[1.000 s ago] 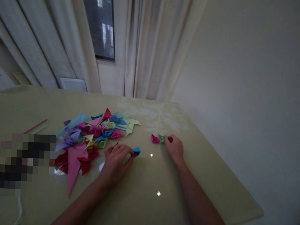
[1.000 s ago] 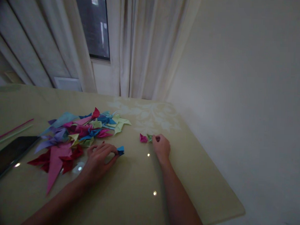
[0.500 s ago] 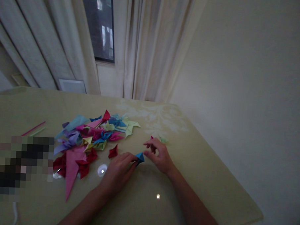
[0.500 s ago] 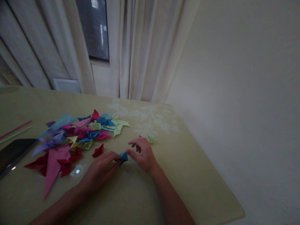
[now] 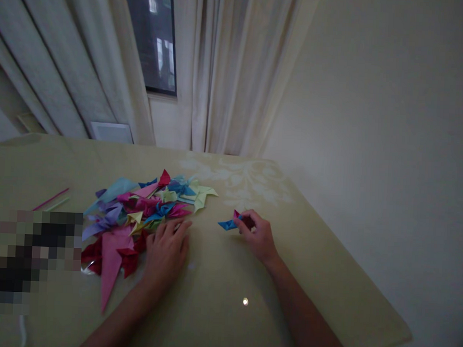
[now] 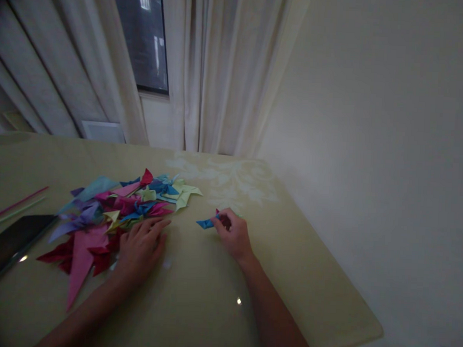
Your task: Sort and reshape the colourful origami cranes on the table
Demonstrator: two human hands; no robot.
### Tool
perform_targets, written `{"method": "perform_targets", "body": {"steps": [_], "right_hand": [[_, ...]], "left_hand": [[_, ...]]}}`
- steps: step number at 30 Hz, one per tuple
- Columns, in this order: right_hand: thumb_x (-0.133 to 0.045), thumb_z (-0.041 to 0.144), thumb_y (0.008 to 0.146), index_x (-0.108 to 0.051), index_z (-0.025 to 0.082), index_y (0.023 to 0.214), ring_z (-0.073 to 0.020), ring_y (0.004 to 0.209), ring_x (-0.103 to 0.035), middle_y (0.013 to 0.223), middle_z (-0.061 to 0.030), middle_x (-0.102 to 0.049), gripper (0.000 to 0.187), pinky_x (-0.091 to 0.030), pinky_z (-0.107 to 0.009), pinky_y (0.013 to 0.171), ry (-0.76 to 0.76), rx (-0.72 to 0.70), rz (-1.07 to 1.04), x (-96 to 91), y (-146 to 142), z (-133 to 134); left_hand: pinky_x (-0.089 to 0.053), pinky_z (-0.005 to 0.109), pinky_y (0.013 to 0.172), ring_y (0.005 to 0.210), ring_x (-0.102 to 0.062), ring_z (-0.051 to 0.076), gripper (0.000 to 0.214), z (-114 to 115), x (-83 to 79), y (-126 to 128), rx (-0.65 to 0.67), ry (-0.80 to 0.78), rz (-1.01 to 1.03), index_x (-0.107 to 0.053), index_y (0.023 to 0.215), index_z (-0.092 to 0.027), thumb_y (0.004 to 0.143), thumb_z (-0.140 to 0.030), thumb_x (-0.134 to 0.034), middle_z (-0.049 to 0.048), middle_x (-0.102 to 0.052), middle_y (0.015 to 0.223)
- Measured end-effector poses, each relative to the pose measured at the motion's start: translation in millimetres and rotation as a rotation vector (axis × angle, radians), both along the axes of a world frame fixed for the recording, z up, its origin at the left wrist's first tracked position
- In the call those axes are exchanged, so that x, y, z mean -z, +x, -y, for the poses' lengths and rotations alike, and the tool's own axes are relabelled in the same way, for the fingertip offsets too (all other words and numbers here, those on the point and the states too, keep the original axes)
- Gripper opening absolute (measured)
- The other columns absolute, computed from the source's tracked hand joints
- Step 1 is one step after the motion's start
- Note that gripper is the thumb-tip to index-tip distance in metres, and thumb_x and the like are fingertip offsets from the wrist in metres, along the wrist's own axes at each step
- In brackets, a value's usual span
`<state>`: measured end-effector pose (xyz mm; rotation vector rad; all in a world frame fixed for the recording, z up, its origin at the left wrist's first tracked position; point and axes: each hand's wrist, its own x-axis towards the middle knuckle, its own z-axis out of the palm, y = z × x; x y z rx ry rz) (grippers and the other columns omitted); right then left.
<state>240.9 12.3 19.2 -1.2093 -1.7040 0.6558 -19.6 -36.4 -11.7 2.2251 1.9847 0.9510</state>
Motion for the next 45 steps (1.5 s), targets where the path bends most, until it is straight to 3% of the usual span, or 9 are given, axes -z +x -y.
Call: {"method": "perform_targets", "body": {"steps": [4, 8, 13, 20, 23, 26, 29, 33, 45], "right_hand": [[-0.069, 0.031, 0.096, -0.068, 0.020, 0.093, -0.0179, 0.076, -0.066, 0.088, -0.0031, -0.072, 0.011, -0.049, -0.028, 0.072, 0.080, 0.027, 0.359, 4.8, 0.8, -0.1], [-0.069, 0.026, 0.095, -0.068, 0.021, 0.093, -0.0223, 0.090, -0.068, 0.102, -0.0069, -0.069, 0.005, -0.052, -0.031, 0.078, 0.071, 0.139, 0.630, 7.0, 0.5, 0.2], [-0.073, 0.027, 0.094, -0.069, 0.022, 0.107, -0.0257, 0.096, -0.068, 0.109, -0.0091, -0.066, 0.015, -0.055, -0.035, 0.081, 0.093, 0.239, 0.587, 3.0, 0.2, 2.3], [-0.075, 0.023, 0.096, -0.074, 0.022, 0.111, -0.0177, 0.084, -0.066, 0.104, -0.0054, -0.070, 0.015, -0.054, -0.028, 0.078, 0.097, -0.402, 0.283, 1.8, -21.9, 18.2], [-0.071, 0.017, 0.099, -0.076, 0.021, 0.105, -0.0185, 0.089, -0.069, 0.097, -0.0044, -0.073, 0.009, -0.054, -0.028, 0.082, 0.094, -0.488, 0.312, 6.7, -27.5, 20.9], [-0.069, 0.014, 0.100, -0.076, 0.020, 0.106, -0.0194, 0.092, -0.071, 0.098, -0.0052, -0.075, 0.011, -0.054, -0.029, 0.085, 0.120, -0.419, 0.391, 11.0, -25.1, 17.4], [-0.066, 0.014, 0.101, -0.076, 0.018, 0.108, -0.0218, 0.094, -0.071, 0.103, -0.0079, -0.074, 0.013, -0.055, -0.032, 0.087, 0.129, -0.243, 0.522, 12.6, -18.5, 11.1], [-0.060, 0.014, 0.103, -0.074, 0.019, 0.109, -0.0245, 0.100, -0.071, 0.107, -0.0098, -0.073, 0.016, -0.056, -0.034, 0.089, 0.113, -0.034, 0.651, 12.5, -10.1, 4.4], [-0.056, 0.016, 0.103, -0.073, 0.022, 0.104, -0.0245, 0.097, -0.068, 0.108, -0.0094, -0.070, 0.018, -0.056, -0.035, 0.087, 0.139, 0.195, 0.616, 11.5, -4.2, 0.6]], "left_hand": [[-0.054, 0.048, 0.105, 0.121, -0.064, 0.029, 0.038, -3.1, 8.8, 4.9, 0.224, -0.083, 0.236, -0.066, 0.133, -0.023, 0.097, -0.021, -0.052, 0.0116, -0.065, 0.135], [-0.059, 0.042, 0.100, 0.112, -0.071, 0.024, 0.049, 3.0, 7.7, 17.9, 0.304, -0.193, 0.407, -0.060, 0.138, -0.026, 0.090, -0.023, -0.066, 0.0082, -0.065, 0.132], [-0.063, 0.040, 0.091, 0.098, -0.076, 0.023, 0.033, 6.0, 1.0, 19.7, 0.362, -0.283, 0.494, -0.066, 0.120, -0.024, 0.087, -0.025, -0.071, 0.0070, -0.070, 0.119], [-0.063, 0.043, 0.093, 0.101, -0.075, 0.023, 0.045, 6.6, 6.3, 22.2, 0.424, -0.274, 0.594, -0.056, 0.133, -0.025, 0.088, -0.022, -0.065, 0.0083, -0.069, 0.122], [-0.062, 0.044, 0.095, 0.106, -0.074, 0.024, 0.047, 3.3, 7.9, 19.6, 0.431, -0.237, 0.541, -0.057, 0.132, -0.025, 0.087, -0.023, -0.068, 0.0077, -0.070, 0.122], [-0.056, 0.047, 0.104, 0.119, -0.068, 0.029, 0.044, -4.6, 7.0, 7.6, 0.372, -0.113, 0.362, -0.061, 0.131, -0.025, 0.089, -0.032, -0.072, 0.0095, -0.069, 0.129], [-0.044, 0.054, 0.114, 0.134, -0.058, 0.034, 0.042, -12.2, 6.0, -9.7, 0.161, 0.022, 0.111, -0.062, 0.137, -0.024, 0.097, -0.039, -0.063, 0.0130, -0.065, 0.143], [-0.031, 0.060, 0.118, 0.144, -0.047, 0.038, 0.048, -14.7, 6.2, -23.6, -0.032, 0.038, -0.149, -0.056, 0.148, -0.022, 0.102, -0.036, -0.053, 0.0146, -0.058, 0.154], [-0.030, 0.058, 0.116, 0.115, -0.062, 0.030, 0.026, -8.8, -4.3, -13.1, 0.137, -0.007, -0.148, -0.079, 0.106, -0.030, 0.102, -0.023, -0.054, 0.0055, -0.074, 0.111]]}}
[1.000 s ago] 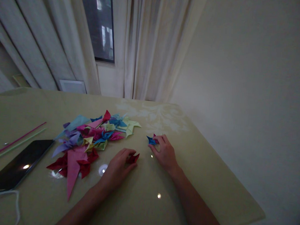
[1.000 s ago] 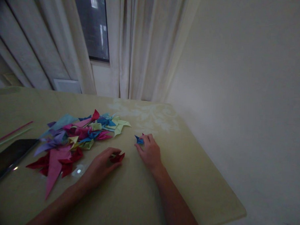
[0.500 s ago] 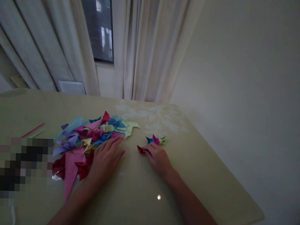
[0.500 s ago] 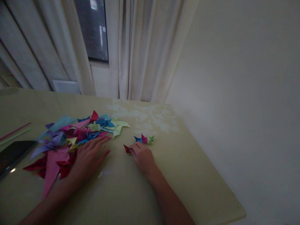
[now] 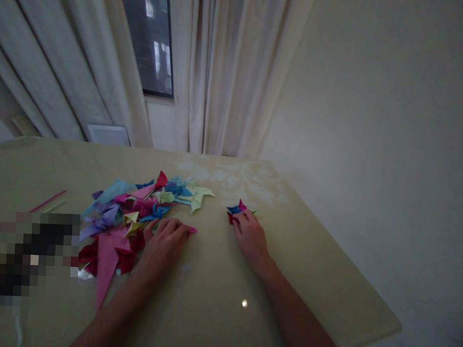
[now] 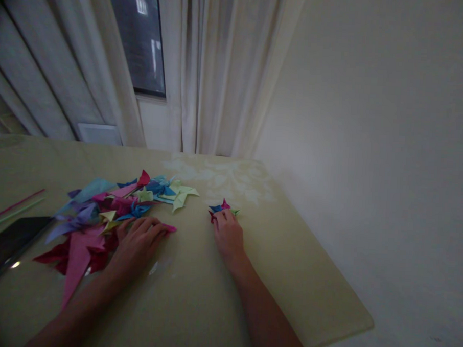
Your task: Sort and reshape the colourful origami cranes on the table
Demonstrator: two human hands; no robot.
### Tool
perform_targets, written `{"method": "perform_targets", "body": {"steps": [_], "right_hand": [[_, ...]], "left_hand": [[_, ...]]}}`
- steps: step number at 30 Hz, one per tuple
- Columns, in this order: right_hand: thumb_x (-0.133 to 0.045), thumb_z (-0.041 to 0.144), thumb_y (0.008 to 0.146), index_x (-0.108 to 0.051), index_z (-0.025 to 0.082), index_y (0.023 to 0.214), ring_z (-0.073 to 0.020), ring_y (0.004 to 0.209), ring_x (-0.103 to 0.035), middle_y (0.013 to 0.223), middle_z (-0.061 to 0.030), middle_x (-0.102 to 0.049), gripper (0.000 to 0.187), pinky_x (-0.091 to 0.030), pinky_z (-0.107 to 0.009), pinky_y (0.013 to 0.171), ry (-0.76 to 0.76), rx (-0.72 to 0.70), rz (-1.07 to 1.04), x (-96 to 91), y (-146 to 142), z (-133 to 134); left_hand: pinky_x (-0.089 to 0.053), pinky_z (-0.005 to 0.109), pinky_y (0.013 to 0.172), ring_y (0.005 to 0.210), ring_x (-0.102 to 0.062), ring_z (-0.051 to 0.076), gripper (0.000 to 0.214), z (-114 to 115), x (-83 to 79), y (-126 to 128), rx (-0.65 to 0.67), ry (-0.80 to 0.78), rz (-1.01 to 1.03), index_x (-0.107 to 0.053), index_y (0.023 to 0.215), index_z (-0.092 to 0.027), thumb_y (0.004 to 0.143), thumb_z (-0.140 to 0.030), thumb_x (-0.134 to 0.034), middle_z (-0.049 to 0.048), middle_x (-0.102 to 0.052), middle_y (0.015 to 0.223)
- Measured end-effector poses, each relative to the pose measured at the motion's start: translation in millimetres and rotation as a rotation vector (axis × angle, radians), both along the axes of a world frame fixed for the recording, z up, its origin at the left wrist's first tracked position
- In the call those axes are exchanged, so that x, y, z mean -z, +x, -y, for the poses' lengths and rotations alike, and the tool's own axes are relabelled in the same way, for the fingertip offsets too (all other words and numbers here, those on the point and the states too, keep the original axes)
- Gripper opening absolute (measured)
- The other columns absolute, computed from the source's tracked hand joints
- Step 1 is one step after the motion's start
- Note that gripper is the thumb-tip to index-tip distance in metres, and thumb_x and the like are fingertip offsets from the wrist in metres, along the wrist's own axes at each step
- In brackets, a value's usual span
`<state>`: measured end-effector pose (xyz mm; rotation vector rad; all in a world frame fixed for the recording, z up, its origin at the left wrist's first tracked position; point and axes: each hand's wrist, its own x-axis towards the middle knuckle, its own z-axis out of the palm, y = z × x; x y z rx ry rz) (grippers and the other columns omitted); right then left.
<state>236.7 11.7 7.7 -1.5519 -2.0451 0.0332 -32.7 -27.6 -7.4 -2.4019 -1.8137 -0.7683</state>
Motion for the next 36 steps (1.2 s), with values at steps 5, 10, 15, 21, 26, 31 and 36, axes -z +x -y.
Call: {"method": "perform_targets", "body": {"steps": [5, 10, 15, 21, 26, 31, 36], "right_hand": [[-0.067, 0.036, 0.102, -0.073, 0.021, 0.114, -0.0190, 0.085, -0.066, 0.106, -0.0083, -0.070, 0.020, -0.056, -0.031, 0.081, 0.004, -0.286, -0.283, -2.4, -17.1, 12.7], [-0.068, 0.038, 0.102, -0.075, 0.020, 0.112, -0.0181, 0.082, -0.067, 0.097, -0.0068, -0.072, 0.021, -0.055, -0.028, 0.074, -0.111, -0.557, -0.376, 0.6, -35.2, 26.7], [-0.062, 0.030, 0.105, -0.075, 0.020, 0.104, -0.0198, 0.085, -0.069, 0.092, -0.0065, -0.074, 0.015, -0.053, -0.030, 0.079, -0.058, -0.572, -0.265, 3.4, -33.4, 25.6], [-0.063, 0.026, 0.102, -0.073, 0.020, 0.101, -0.0193, 0.081, -0.069, 0.091, -0.0062, -0.074, 0.012, -0.052, -0.029, 0.076, -0.089, -0.493, -0.299, -0.2, -31.4, 24.9], [-0.063, 0.028, 0.101, -0.070, 0.020, 0.099, -0.0177, 0.078, -0.069, 0.088, -0.0041, -0.073, 0.011, -0.053, -0.027, 0.074, -0.102, -0.406, -0.510, -3.3, -34.4, 25.5], [-0.064, 0.029, 0.100, -0.069, 0.020, 0.096, -0.0168, 0.077, -0.069, 0.088, -0.0037, -0.073, 0.012, -0.056, -0.027, 0.074, -0.132, -0.413, -0.653, -8.0, -35.1, 24.9], [-0.071, 0.035, 0.097, -0.068, 0.021, 0.112, -0.0195, 0.090, -0.076, 0.103, -0.0070, -0.076, 0.021, -0.061, -0.031, 0.082, -0.227, -0.460, -0.831, -6.8, -33.3, 23.4]], "left_hand": [[-0.045, 0.048, 0.105, 0.109, -0.065, 0.027, 0.026, 3.5, -1.2, 11.7, 0.060, 0.030, 0.211, -0.077, 0.102, -0.026, 0.103, -0.026, -0.051, 0.0070, -0.072, 0.113], [-0.056, 0.033, 0.087, 0.097, -0.069, 0.022, 0.026, 6.2, -0.2, 23.3, 0.260, -0.009, 0.472, -0.074, 0.105, -0.025, 0.104, -0.031, -0.048, 0.0062, -0.069, 0.103], [-0.057, 0.032, 0.087, 0.097, -0.069, 0.021, 0.022, 8.0, 2.6, 26.1, 0.318, -0.084, 0.515, -0.072, 0.106, -0.025, 0.104, -0.029, -0.051, 0.0059, -0.070, 0.104], [-0.057, 0.034, 0.092, 0.103, -0.070, 0.022, 0.023, 8.5, 1.9, 25.6, 0.295, -0.128, 0.501, -0.071, 0.112, -0.026, 0.105, -0.032, -0.050, 0.0061, -0.071, 0.110], [-0.059, 0.036, 0.093, 0.105, -0.071, 0.024, 0.024, 10.5, -4.8, 26.5, 0.302, -0.164, 0.560, -0.070, 0.119, -0.025, 0.102, -0.035, -0.057, 0.0075, -0.073, 0.116], [-0.062, 0.033, 0.082, 0.090, -0.073, 0.021, 0.019, 11.8, -9.0, 28.9, 0.302, -0.192, 0.689, -0.072, 0.110, -0.024, 0.100, -0.035, -0.060, 0.0061, -0.074, 0.104], [-0.063, 0.034, 0.083, 0.091, -0.075, 0.022, 0.020, 13.2, -12.8, 31.9, 0.255, -0.217, 0.793, -0.073, 0.103, -0.023, 0.097, -0.040, -0.064, 0.0060, -0.076, 0.100]]}}
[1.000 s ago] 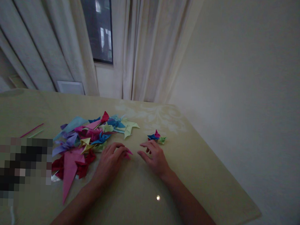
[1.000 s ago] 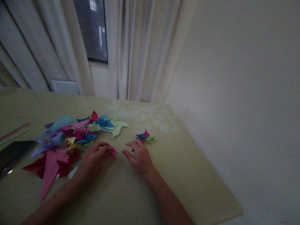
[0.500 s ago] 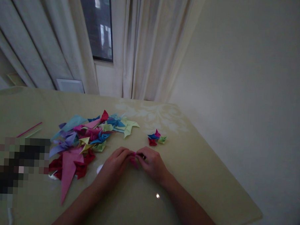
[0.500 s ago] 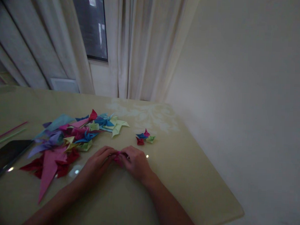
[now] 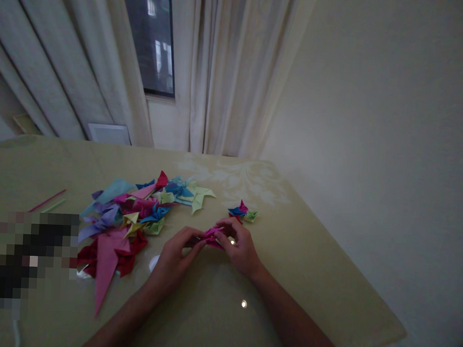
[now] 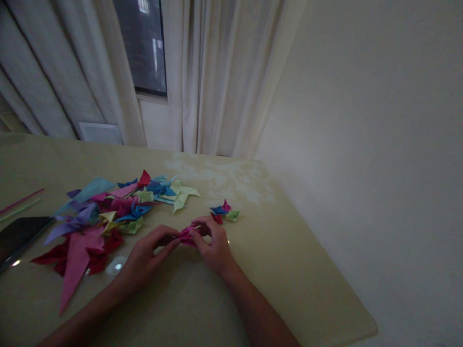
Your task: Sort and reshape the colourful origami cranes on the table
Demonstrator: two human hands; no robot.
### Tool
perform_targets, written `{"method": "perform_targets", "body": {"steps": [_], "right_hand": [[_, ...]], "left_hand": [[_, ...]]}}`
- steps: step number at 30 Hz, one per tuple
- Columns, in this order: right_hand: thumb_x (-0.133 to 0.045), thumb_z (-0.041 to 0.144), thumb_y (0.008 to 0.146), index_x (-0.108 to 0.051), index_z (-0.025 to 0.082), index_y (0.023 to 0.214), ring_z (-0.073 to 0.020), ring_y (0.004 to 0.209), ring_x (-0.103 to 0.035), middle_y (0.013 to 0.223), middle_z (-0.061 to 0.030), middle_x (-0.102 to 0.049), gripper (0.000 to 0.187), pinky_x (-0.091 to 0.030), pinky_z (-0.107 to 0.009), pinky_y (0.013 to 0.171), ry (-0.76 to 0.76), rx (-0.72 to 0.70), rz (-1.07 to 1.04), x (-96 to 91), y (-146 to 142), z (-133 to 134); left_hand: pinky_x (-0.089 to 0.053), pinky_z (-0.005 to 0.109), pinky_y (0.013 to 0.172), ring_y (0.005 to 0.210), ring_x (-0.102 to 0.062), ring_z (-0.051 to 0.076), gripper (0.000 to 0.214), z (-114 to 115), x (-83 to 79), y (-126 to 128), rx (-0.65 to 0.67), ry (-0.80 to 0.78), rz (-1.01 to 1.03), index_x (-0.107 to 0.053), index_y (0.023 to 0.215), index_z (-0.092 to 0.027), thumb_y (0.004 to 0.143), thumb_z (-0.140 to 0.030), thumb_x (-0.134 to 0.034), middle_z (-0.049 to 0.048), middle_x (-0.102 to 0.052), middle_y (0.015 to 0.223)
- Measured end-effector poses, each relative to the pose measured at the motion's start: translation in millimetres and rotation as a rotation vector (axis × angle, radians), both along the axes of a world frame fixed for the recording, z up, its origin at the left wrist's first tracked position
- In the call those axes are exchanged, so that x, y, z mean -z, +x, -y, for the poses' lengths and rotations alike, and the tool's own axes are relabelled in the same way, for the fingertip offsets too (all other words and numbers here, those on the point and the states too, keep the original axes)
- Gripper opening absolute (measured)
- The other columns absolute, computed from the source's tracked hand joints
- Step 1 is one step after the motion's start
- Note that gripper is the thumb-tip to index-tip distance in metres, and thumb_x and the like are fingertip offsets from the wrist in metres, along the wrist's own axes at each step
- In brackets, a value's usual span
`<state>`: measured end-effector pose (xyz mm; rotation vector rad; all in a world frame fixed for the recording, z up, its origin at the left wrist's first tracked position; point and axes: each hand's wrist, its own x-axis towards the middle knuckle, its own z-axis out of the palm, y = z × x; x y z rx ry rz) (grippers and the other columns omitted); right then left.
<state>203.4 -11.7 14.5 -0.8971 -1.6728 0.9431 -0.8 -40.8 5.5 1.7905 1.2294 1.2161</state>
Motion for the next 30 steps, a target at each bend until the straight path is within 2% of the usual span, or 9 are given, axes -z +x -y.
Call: {"method": "perform_targets", "body": {"steps": [2, 5, 10, 13, 16, 18, 21, 24, 30], "right_hand": [[-0.072, 0.038, 0.097, -0.065, 0.021, 0.121, -0.0211, 0.098, -0.077, 0.111, -0.0087, -0.076, 0.030, -0.062, -0.035, 0.088, -0.049, -0.027, -0.052, 1.5, 1.0, -0.9], [-0.075, 0.041, 0.096, -0.064, 0.021, 0.124, -0.0222, 0.100, -0.077, 0.113, -0.0095, -0.076, 0.036, -0.062, -0.038, 0.091, -0.085, -0.074, -0.082, 2.4, 1.9, -1.3], [-0.087, 0.039, 0.086, -0.062, 0.023, 0.133, -0.0251, 0.109, -0.075, 0.122, -0.0107, -0.075, 0.056, -0.060, -0.042, 0.098, -0.037, -0.163, -0.056, 1.1, 1.5, 0.1], [-0.084, 0.035, 0.088, -0.065, 0.022, 0.130, -0.0234, 0.101, -0.077, 0.115, -0.0092, -0.077, 0.048, -0.061, -0.042, 0.095, 0.008, -0.131, 0.001, 0.8, 1.2, 0.0], [-0.081, 0.033, 0.090, -0.067, 0.022, 0.129, -0.0224, 0.097, -0.077, 0.111, -0.0085, -0.078, 0.044, -0.062, -0.041, 0.093, 0.023, -0.139, 0.009, 1.5, 1.8, -0.4], [-0.080, 0.032, 0.091, -0.067, 0.022, 0.131, -0.0221, 0.098, -0.077, 0.113, -0.0088, -0.077, 0.043, -0.062, -0.040, 0.092, 0.012, -0.150, -0.008, 2.0, 2.2, -0.1], [-0.081, 0.031, 0.090, -0.067, 0.023, 0.132, -0.0212, 0.097, -0.077, 0.115, -0.0084, -0.074, 0.045, -0.063, -0.038, 0.091, -0.011, -0.169, -0.050, 2.0, 2.6, 1.1], [-0.082, 0.030, 0.089, -0.065, 0.025, 0.134, -0.0206, 0.099, -0.076, 0.118, -0.0083, -0.071, 0.049, -0.063, -0.037, 0.092, -0.008, -0.195, -0.088, 1.2, 3.0, 2.4], [-0.082, 0.033, 0.089, -0.065, 0.026, 0.135, -0.0210, 0.100, -0.075, 0.122, -0.0087, -0.067, 0.050, -0.062, -0.036, 0.092, 0.007, -0.191, -0.090, -0.6, 3.6, 4.1]], "left_hand": [[-0.063, 0.035, 0.082, 0.091, -0.075, 0.022, 0.022, 0.4, -1.9, 0.5, -0.010, -0.037, 0.038, -0.073, 0.102, -0.022, 0.097, -0.042, -0.064, 0.0062, -0.076, 0.099], [-0.063, 0.034, 0.081, 0.090, -0.076, 0.022, 0.024, 0.4, -2.7, 0.7, -0.023, -0.086, 0.082, -0.072, 0.102, -0.022, 0.096, -0.044, -0.065, 0.0058, -0.077, 0.098], [-0.062, 0.035, 0.081, 0.092, -0.077, 0.023, 0.028, 0.0, 2.6, 2.5, 0.027, -0.194, 0.177, -0.066, 0.107, -0.021, 0.095, -0.047, -0.066, 0.0065, -0.077, 0.102], [-0.063, 0.037, 0.081, 0.095, -0.077, 0.024, 0.039, -0.2, 4.3, 4.0, 0.087, -0.239, 0.226, -0.061, 0.123, -0.022, 0.094, -0.046, -0.069, 0.0074, -0.075, 0.109], [-0.062, 0.037, 0.081, 0.093, -0.075, 0.022, 0.047, -0.4, 2.8, 4.1, 0.117, -0.229, 0.211, -0.058, 0.132, -0.023, 0.093, -0.045, -0.070, 0.0051, -0.074, 0.103], [-0.061, 0.035, 0.080, 0.089, -0.074, 0.021, 0.045, -0.5, 1.6, 3.4, 0.118, -0.213, 0.203, -0.061, 0.130, -0.023, 0.091, -0.043, -0.071, 0.0029, -0.074, 0.095], [-0.060, 0.033, 0.077, 0.084, -0.073, 0.020, 0.036, -0.6, 0.8, 2.6, 0.124, -0.220, 0.212, -0.067, 0.117, -0.022, 0.089, -0.042, -0.074, 0.0022, -0.074, 0.091], [-0.059, 0.033, 0.078, 0.086, -0.073, 0.021, 0.028, -1.1, 1.4, 2.8, 0.129, -0.238, 0.222, -0.069, 0.106, -0.021, 0.088, -0.042, -0.075, 0.0036, -0.074, 0.093], [-0.060, 0.033, 0.079, 0.089, -0.072, 0.020, 0.027, -2.0, 4.1, 2.3, 0.083, -0.185, 0.250, -0.070, 0.099, -0.022, 0.081, -0.037, -0.083, 0.0049, -0.071, 0.107]]}}
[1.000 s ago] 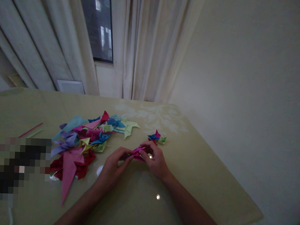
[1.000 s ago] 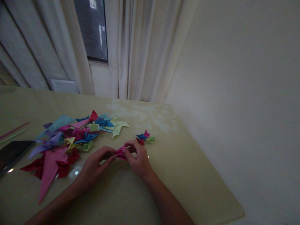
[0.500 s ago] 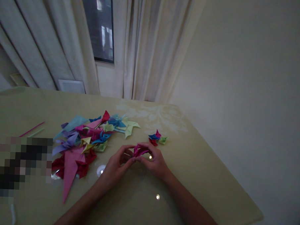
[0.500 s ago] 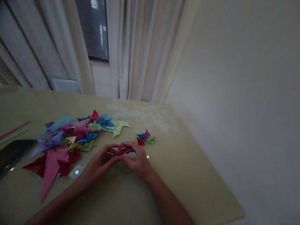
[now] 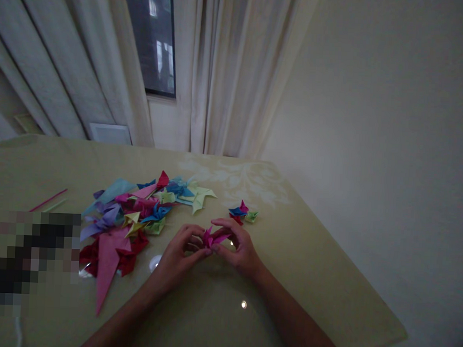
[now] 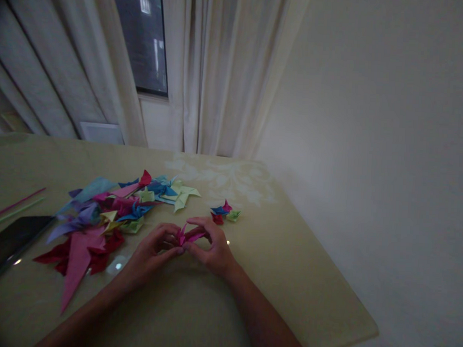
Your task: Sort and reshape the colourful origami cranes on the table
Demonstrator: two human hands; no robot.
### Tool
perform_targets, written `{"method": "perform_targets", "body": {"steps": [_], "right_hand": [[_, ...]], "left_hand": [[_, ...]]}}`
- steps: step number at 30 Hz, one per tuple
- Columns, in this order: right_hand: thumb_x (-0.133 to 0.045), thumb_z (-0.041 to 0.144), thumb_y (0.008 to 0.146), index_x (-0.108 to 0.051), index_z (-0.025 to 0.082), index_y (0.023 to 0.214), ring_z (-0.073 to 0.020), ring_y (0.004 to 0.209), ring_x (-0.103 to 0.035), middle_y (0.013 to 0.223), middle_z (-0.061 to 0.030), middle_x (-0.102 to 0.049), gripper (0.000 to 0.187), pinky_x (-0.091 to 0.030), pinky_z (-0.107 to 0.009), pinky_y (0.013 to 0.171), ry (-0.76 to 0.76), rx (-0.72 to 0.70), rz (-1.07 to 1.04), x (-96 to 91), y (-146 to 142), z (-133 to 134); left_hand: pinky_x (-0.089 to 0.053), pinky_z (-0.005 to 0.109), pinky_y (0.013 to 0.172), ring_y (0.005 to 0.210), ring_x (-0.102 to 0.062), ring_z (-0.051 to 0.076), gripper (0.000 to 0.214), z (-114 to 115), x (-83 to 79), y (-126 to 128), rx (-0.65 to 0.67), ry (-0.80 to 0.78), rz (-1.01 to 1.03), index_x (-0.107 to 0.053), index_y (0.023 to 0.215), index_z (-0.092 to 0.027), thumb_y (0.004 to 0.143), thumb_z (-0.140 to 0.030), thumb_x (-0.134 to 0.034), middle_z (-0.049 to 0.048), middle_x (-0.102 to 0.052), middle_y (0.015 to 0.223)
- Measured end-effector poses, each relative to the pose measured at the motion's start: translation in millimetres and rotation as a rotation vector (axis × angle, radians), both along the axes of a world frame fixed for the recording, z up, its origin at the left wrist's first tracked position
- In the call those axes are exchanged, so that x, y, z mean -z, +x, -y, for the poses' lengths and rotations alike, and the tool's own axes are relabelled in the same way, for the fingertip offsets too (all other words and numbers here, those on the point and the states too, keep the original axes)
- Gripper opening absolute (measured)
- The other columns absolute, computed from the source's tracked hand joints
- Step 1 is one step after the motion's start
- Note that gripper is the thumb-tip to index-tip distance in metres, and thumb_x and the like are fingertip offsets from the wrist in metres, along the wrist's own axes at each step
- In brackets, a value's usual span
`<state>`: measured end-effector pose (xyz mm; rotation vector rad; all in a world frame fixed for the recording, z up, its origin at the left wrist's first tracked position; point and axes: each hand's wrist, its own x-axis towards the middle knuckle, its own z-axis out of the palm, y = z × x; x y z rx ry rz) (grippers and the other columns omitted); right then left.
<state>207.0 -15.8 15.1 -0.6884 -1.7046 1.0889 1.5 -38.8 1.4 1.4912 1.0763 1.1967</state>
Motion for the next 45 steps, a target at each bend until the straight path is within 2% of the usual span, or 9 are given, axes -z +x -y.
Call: {"method": "perform_targets", "body": {"steps": [5, 8, 14, 18, 20, 26, 32, 37, 45], "right_hand": [[-0.079, 0.035, 0.091, -0.069, 0.024, 0.128, -0.0189, 0.091, -0.074, 0.118, -0.0083, -0.069, 0.040, -0.062, -0.034, 0.084, 0.034, 0.051, 0.023, -3.3, 0.2, 0.4], [-0.076, 0.035, 0.093, -0.075, 0.023, 0.116, -0.0208, 0.095, -0.073, 0.112, -0.0090, -0.073, 0.026, -0.061, -0.034, 0.084, 0.101, 0.071, 0.038, -4.3, 0.7, -0.7], [-0.076, 0.031, 0.095, -0.080, 0.023, 0.101, -0.0222, 0.099, -0.073, 0.102, -0.0090, -0.077, 0.011, -0.059, -0.034, 0.087, 0.174, 0.044, 0.037, -6.1, -1.0, -2.0], [-0.078, 0.026, 0.094, -0.081, 0.023, 0.097, -0.0211, 0.096, -0.074, 0.100, -0.0078, -0.078, 0.005, -0.059, -0.033, 0.086, 0.168, 0.017, 0.023, -7.3, -2.5, -1.0], [-0.079, 0.026, 0.093, -0.081, 0.023, 0.096, -0.0214, 0.095, -0.074, 0.099, -0.0080, -0.077, 0.005, -0.058, -0.033, 0.086, 0.164, 0.019, 0.018, -7.0, -2.5, -0.9], [-0.079, 0.027, 0.093, -0.082, 0.022, 0.094, -0.0207, 0.092, -0.073, 0.098, -0.0079, -0.076, 0.006, -0.058, -0.033, 0.084, 0.147, 0.020, 0.039, -5.5, -1.1, -1.9], [-0.078, 0.028, 0.094, -0.082, 0.023, 0.097, -0.0208, 0.095, -0.073, 0.102, -0.0086, -0.076, 0.007, -0.058, -0.033, 0.084, 0.143, 0.026, 0.022, -5.8, 0.6, -3.2], [-0.080, 0.029, 0.092, -0.082, 0.023, 0.095, -0.0205, 0.093, -0.072, 0.100, -0.0081, -0.076, 0.007, -0.058, -0.033, 0.084, 0.142, 0.039, 0.032, -5.3, -0.3, -3.1], [-0.078, 0.026, 0.093, -0.081, 0.024, 0.095, -0.0207, 0.095, -0.072, 0.100, -0.0075, -0.076, 0.005, -0.057, -0.033, 0.087, 0.167, 0.045, 0.059, -2.4, 0.2, -5.0]], "left_hand": [[-0.056, 0.032, 0.081, 0.085, -0.071, 0.020, 0.022, 3.0, -2.7, -0.7, 0.085, -0.072, 0.009, -0.068, 0.090, -0.021, 0.085, -0.038, -0.080, 0.0017, -0.073, 0.088], [-0.055, 0.030, 0.080, 0.083, -0.070, 0.018, 0.024, 3.9, -3.6, -0.2, 0.088, -0.044, 0.014, -0.065, 0.082, -0.020, 0.086, -0.039, -0.079, 0.0012, -0.072, 0.085], [-0.055, 0.031, 0.075, 0.079, -0.071, 0.019, 0.038, 4.5, -1.0, 1.0, 0.063, -0.076, 0.017, -0.062, 0.109, -0.022, 0.083, -0.040, -0.083, 0.0003, -0.073, 0.085], [-0.057, 0.031, 0.073, 0.078, -0.070, 0.017, 0.050, 4.9, -3.1, 1.6, 0.013, -0.029, 0.069, -0.060, 0.119, -0.023, 0.078, -0.036, -0.086, 0.0031, -0.072, 0.106], [-0.057, 0.030, 0.073, 0.077, -0.069, 0.016, 0.051, 4.9, -4.0, 1.8, 0.025, -0.020, 0.059, -0.061, 0.121, -0.023, 0.078, -0.035, -0.086, 0.0035, -0.073, 0.107], [-0.054, 0.029, 0.073, 0.077, -0.068, 0.018, 0.041, 5.3, -2.6, 1.0, 0.050, -0.018, 0.002, -0.066, 0.117, -0.022, 0.083, -0.037, -0.083, -0.0011, -0.071, 0.082], [-0.055, 0.030, 0.073, 0.078, -0.068, 0.017, 0.039, 6.0, -2.6, 0.7, 0.015, 0.014, 0.009, -0.066, 0.116, -0.023, 0.084, -0.039, -0.081, 0.0017, -0.073, 0.094], [-0.053, 0.029, 0.071, 0.077, -0.069, 0.019, 0.037, 5.5, -0.5, 1.2, 0.029, -0.023, -0.019, -0.063, 0.115, -0.022, 0.088, -0.042, -0.078, 0.0003, -0.071, 0.083], [-0.051, 0.029, 0.073, 0.080, -0.069, 0.019, 0.034, 7.7, -6.3, 1.9, 0.067, -0.047, -0.035, -0.062, 0.111, -0.022, 0.089, -0.044, -0.077, 0.0004, -0.071, 0.085]]}}
